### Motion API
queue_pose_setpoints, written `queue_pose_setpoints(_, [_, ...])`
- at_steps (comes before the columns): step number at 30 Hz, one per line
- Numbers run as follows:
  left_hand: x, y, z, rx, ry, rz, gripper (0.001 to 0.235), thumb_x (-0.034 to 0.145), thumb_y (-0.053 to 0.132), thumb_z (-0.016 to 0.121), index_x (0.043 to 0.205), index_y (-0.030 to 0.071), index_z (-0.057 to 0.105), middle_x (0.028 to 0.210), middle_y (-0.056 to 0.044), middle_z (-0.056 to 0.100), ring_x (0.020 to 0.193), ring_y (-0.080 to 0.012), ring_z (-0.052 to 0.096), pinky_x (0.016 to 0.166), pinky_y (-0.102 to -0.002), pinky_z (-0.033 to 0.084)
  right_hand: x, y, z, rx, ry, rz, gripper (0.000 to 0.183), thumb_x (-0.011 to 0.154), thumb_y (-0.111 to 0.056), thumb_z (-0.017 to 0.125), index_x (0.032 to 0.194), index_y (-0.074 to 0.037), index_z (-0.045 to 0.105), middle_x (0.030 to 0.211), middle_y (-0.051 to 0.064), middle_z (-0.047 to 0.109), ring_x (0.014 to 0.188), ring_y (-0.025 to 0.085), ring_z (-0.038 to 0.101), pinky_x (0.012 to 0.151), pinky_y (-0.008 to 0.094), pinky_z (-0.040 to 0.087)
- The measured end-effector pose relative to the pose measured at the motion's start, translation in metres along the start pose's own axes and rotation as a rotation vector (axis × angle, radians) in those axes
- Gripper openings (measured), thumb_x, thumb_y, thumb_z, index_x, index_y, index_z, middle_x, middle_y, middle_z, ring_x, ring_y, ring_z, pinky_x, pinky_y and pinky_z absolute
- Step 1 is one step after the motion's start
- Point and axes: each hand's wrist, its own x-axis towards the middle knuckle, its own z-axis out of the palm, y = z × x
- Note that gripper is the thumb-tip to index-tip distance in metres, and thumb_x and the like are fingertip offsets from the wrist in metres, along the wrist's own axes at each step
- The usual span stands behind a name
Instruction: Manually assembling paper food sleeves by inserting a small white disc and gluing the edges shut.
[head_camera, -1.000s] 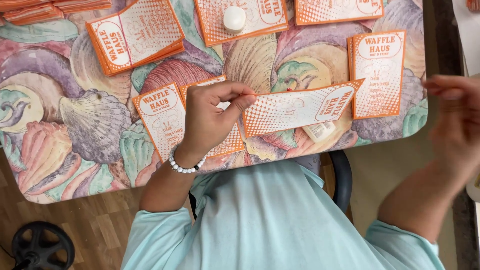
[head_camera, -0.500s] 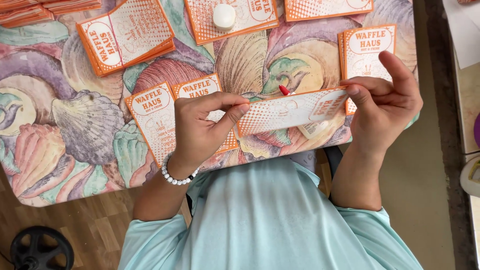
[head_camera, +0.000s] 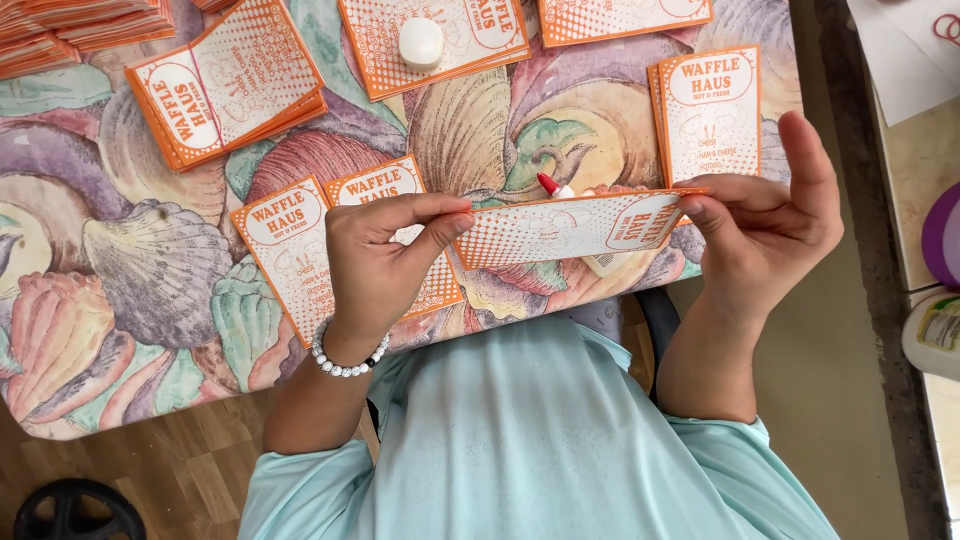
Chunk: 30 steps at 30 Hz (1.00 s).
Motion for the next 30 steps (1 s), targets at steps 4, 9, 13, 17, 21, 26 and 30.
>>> queue_pose_setpoints(4, [-0.001, 0.000, 0.000, -0.001, -0.008, -0.005, 0.008, 0.091, 0.008, 0.082, 0.098, 0.006, 0.079, 0.096, -0.007, 0.079, 0.087, -0.0144, 0.077, 0.079, -0.024, 0.060, -0.001, 0.000, -0.001, 0.009, -0.002, 0.001, 0.081, 0.088, 0.012, 0.083, 0.157, 0.005, 0.040, 0.135, 0.033, 0.065, 0.090, 0.035, 0.070, 0.078, 0.037, 0.061])
queue_pose_setpoints(9, [-0.002, 0.001, 0.000, 0.023, -0.015, 0.015, 0.007, 0.092, 0.009, 0.082, 0.098, 0.007, 0.079, 0.094, -0.005, 0.079, 0.085, -0.0137, 0.077, 0.078, -0.024, 0.059, -0.002, 0.000, -0.001, -0.006, 0.019, 0.009, 0.079, 0.088, 0.013, 0.083, 0.156, 0.006, 0.042, 0.136, 0.033, 0.065, 0.092, 0.034, 0.070, 0.080, 0.036, 0.060])
queue_pose_setpoints(13, [-0.002, 0.001, 0.001, 0.022, -0.008, 0.036, 0.007, 0.091, 0.008, 0.083, 0.096, 0.006, 0.078, 0.093, -0.006, 0.079, 0.085, -0.0147, 0.077, 0.080, -0.026, 0.059, -0.002, 0.001, -0.002, -0.015, 0.019, -0.006, 0.078, 0.088, 0.010, 0.083, 0.154, 0.008, 0.042, 0.134, 0.033, 0.065, 0.091, 0.036, 0.071, 0.078, 0.036, 0.061])
queue_pose_setpoints(17, [0.000, 0.004, 0.002, 0.014, -0.018, 0.045, 0.006, 0.093, 0.010, 0.081, 0.096, 0.005, 0.077, 0.094, -0.007, 0.079, 0.085, -0.0156, 0.077, 0.081, -0.027, 0.060, 0.002, -0.010, 0.003, 0.024, -0.044, -0.009, 0.075, 0.092, 0.008, 0.079, 0.157, 0.005, 0.041, 0.115, 0.037, 0.067, 0.092, 0.036, 0.070, 0.081, 0.038, 0.059])
queue_pose_setpoints(21, [0.004, 0.010, 0.005, 0.030, -0.040, 0.098, 0.004, 0.095, 0.008, 0.078, 0.095, 0.005, 0.077, 0.093, -0.006, 0.079, 0.082, -0.0161, 0.076, 0.078, -0.028, 0.058, 0.017, -0.038, 0.015, -0.383, -0.164, -0.380, 0.064, 0.101, -0.023, 0.073, 0.150, 0.006, 0.044, 0.127, 0.037, 0.064, 0.120, 0.046, 0.068, 0.097, 0.051, 0.057])
queue_pose_setpoints(26, [0.013, 0.025, 0.013, 0.059, -0.142, 0.234, 0.002, 0.099, 0.007, 0.072, 0.098, 0.004, 0.072, 0.091, -0.006, 0.076, 0.078, -0.0188, 0.072, 0.072, -0.031, 0.054, 0.039, -0.079, 0.063, -0.644, -0.539, -0.625, 0.040, 0.106, -0.031, 0.068, 0.122, 0.006, 0.069, 0.118, 0.021, 0.074, 0.109, 0.040, 0.070, 0.095, 0.048, 0.052])
queue_pose_setpoints(30, [0.011, 0.024, 0.018, 0.157, -0.150, 0.304, 0.003, 0.101, 0.008, 0.069, 0.102, 0.006, 0.071, 0.094, -0.004, 0.077, 0.077, -0.0210, 0.073, 0.069, -0.034, 0.053, 0.045, -0.072, 0.082, -0.586, -0.763, -0.585, 0.014, 0.111, -0.010, 0.060, 0.105, -0.005, 0.072, 0.086, 0.006, 0.066, 0.073, 0.026, 0.059, 0.068, 0.036, 0.044])
